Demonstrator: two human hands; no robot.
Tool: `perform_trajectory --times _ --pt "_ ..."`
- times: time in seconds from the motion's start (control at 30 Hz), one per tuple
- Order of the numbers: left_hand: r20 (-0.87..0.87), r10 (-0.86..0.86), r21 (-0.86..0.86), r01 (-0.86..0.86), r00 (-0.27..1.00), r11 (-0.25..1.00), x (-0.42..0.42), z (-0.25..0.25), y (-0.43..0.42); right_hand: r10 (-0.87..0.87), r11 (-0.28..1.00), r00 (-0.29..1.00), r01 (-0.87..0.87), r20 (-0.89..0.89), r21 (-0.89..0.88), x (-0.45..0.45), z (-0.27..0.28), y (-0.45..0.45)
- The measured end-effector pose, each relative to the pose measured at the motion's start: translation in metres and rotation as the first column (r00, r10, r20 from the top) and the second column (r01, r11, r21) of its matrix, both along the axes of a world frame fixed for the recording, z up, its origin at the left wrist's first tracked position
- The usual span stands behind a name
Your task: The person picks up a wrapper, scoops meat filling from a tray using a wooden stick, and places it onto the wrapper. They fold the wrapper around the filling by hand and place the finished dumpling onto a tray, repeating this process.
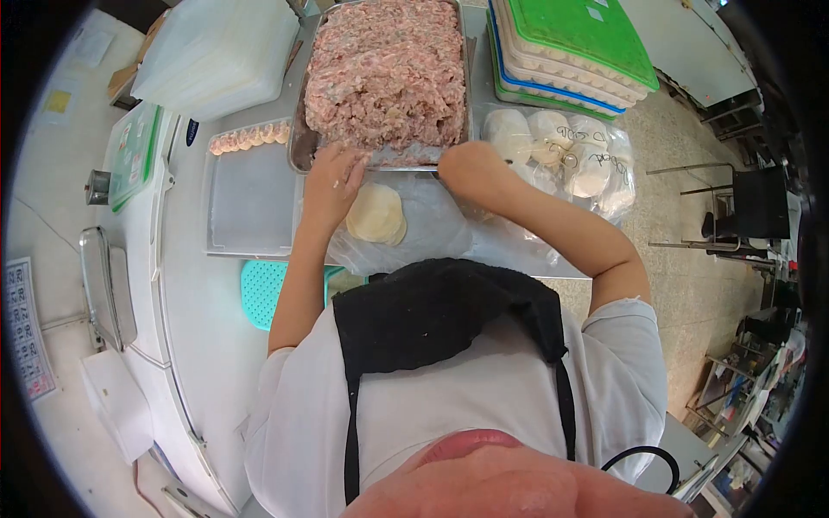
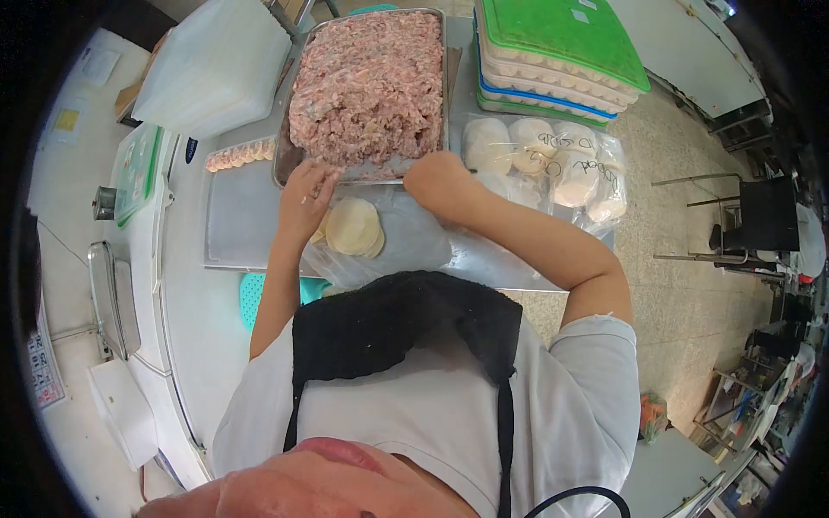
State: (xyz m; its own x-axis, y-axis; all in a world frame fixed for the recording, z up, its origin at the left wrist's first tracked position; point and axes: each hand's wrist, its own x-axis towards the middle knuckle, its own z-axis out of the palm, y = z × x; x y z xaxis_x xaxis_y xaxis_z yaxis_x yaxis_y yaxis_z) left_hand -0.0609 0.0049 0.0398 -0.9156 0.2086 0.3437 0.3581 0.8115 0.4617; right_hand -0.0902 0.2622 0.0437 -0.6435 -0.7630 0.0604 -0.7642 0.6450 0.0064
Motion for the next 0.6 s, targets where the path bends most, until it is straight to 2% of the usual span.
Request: perform_trajectory --times 0.07,0.13,0.2,0.27,0.33,0.4,0.47,0.5,0.57,0.6 --pt "-0.009 -0.005 0.013 0.005 1.0 1.0 0.01 0.007 0.007 -0.013 1.0 0.999 0.012 -0.037 -0.018 -0.016 0.019 0.012" --pt "-0.024 -0.012 0.032 0.012 1.0 0.999 0.02 0.009 0.011 -0.131 0.991 0.988 0.13 -0.084 -0.016 -0.043 0.024 0.021" --pt "0.259 0.022 0.146 -0.061 0.966 0.987 0.031 0.007 0.014 -0.12 0.992 0.989 0.116 -0.081 -0.044 -0.049 0.01 0.015" --pt "0.267 -0.019 0.133 -0.017 0.964 0.991 0.04 -0.012 0.008 -0.102 0.993 0.991 0.097 -0.08 -0.073 -0.044 -0.003 0.011" --pt "0.273 -0.048 0.121 0.016 0.961 0.993 0.049 -0.019 0.006 -0.008 0.999 1.0 0.008 0.023 -0.037 -0.018 -0.002 0.005" --pt "0.147 -0.194 0.082 0.184 0.97 0.98 0.056 -0.02 0.007 0.024 0.999 0.998 -0.026 0.055 0.03 -0.01 0.009 0.006" --pt "0.166 -0.195 0.098 0.181 0.967 0.979 0.057 -0.026 0.003 -0.136 0.983 0.991 0.134 0.009 0.124 -0.02 0.021 0.014" --pt "0.18 -0.202 0.107 0.185 0.963 0.977 0.056 -0.029 0.0 -0.134 0.983 0.991 0.132 0.01 0.13 -0.033 0.02 0.018" --pt "0.201 -0.224 0.148 0.197 0.954 0.969 0.049 -0.044 -0.013 -0.134 0.991 0.987 0.133 -0.084 -0.015 -0.06 0.021 0.021" --pt "0.226 -0.25 0.181 0.212 0.941 0.96 0.047 -0.048 -0.017 -0.133 0.991 0.987 0.132 -0.087 -0.009 -0.056 0.012 0.015"
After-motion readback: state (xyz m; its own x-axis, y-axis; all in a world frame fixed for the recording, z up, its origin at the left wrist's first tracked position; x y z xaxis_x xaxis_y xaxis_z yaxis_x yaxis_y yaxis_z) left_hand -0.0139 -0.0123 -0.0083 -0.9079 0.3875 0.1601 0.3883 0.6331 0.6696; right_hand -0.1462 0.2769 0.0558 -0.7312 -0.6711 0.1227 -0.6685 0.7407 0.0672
